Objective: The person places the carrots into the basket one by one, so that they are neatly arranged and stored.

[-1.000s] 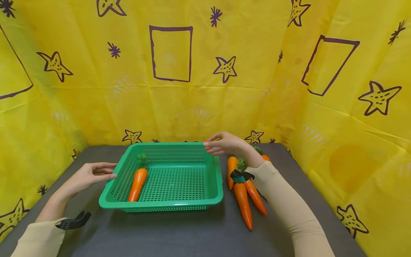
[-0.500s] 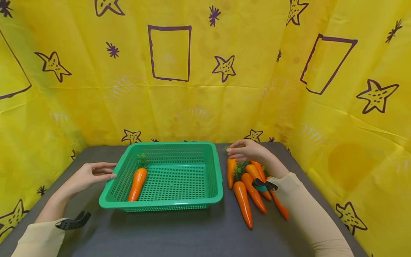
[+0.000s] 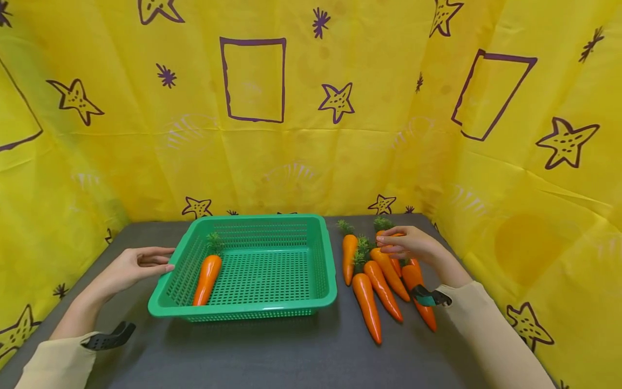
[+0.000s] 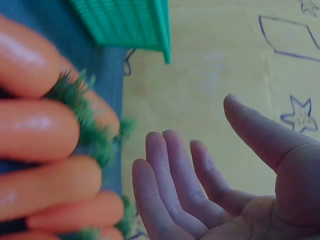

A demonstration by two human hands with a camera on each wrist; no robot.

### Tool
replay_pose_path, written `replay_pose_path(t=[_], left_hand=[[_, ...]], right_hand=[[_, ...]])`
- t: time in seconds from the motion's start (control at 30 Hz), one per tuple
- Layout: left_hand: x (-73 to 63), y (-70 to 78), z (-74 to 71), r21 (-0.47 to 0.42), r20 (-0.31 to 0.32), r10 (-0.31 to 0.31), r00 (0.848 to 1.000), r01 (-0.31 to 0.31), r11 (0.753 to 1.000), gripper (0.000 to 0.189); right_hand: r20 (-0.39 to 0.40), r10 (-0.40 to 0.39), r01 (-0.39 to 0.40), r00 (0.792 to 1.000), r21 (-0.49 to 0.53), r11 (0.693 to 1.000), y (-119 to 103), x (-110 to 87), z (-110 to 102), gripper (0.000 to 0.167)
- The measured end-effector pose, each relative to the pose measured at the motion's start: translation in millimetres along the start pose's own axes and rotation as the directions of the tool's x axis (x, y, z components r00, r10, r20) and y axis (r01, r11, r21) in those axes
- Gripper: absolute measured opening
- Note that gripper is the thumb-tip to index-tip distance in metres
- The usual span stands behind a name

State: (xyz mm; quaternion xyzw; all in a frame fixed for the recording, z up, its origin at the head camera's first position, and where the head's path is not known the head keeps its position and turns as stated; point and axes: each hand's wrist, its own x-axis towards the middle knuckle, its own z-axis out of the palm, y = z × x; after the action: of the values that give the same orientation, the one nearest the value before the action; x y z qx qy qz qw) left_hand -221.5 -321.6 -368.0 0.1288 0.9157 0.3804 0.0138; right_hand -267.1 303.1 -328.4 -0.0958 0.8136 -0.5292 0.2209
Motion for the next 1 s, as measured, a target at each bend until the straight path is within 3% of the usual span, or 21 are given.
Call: replay_pose_path(t=[0.2, 0.33, 0.77, 1.0], left_hand=[[0.1, -0.5, 0.3, -0.009, 0.002, 0.001, 1.000, -0.001, 1.000, 0.059], [0.1, 0.2, 0.2, -0.008, 0.003, 0.009, 1.000, -0.009, 1.000, 0.059], [0.8, -2.7, 1.9, 0.006, -0.001, -0.014, 1.000, 0.014, 1.000, 0.059], [1.8, -4.5, 2.4, 0.020, -0.002, -0.004, 1.000, 0.004, 1.000, 0.059]], right_hand=[[-0.026, 0.046, -0.046, 0.999, -0.008, 0.999, 24, -13.0, -11, 0.071], [-0.042, 0.075, -0.073, 0.996, 0.050, 0.996, 38, -21.0, -16, 0.067], [-0.025, 0.071, -0.067, 0.997, 0.141, 0.988, 86, -47.3, -29, 0.065], [-0.042, 0.071, -0.065, 0.997, 0.114, 0.991, 106, -57.8, -32, 0.064]])
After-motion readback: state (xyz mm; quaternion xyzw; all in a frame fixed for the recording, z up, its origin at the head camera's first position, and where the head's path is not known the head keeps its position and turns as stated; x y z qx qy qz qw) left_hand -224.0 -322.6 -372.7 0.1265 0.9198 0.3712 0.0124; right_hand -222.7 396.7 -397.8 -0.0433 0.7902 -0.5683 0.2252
